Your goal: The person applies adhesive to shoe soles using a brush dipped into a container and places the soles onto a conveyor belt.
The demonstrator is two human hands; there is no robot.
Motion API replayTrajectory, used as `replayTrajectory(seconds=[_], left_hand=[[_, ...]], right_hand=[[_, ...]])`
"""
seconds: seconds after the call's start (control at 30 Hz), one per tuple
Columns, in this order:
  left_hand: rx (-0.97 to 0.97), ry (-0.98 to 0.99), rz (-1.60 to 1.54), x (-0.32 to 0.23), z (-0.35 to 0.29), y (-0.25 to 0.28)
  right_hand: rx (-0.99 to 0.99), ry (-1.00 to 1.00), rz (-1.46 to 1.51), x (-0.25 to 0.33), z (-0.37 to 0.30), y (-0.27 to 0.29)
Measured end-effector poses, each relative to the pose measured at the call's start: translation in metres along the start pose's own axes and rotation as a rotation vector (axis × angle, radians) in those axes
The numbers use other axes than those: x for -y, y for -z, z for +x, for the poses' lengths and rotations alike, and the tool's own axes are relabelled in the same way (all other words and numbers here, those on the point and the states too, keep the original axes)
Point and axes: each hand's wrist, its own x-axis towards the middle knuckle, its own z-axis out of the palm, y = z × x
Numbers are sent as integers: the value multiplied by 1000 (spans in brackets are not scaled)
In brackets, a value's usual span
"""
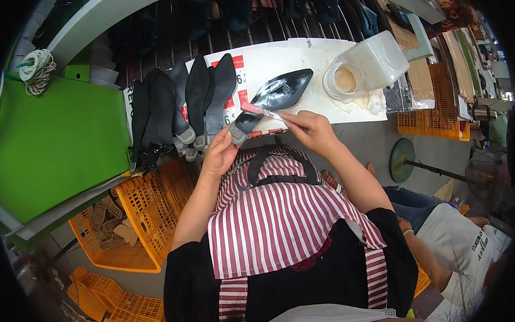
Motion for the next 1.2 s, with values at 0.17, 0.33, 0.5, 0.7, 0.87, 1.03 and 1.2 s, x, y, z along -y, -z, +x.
replayTrajectory(seconds=[0.17,0.33,0.5,0.7,0.87,1.03,1.2], left_hand=[[7,0,2,-2,4,7],[13,-3,22,-2,4,6],[1,-4,19,-2,5,8],[-5,-9,5,3,1,5],[-6,-8,3,2,3,4],[-3,-11,0,3,3,2],[13,8,-36,5,1,-4]], right_hand=[[126,12,-34,-12,-15,-4],[120,-3,45,-9,-9,12],[130,7,-36,-18,-15,-1],[-27,-59,-3,-20,-10,16],[98,27,-115,-31,-31,11],[-66,-34,-107,-21,-17,23],[-21,37,-187,-30,-44,7]])
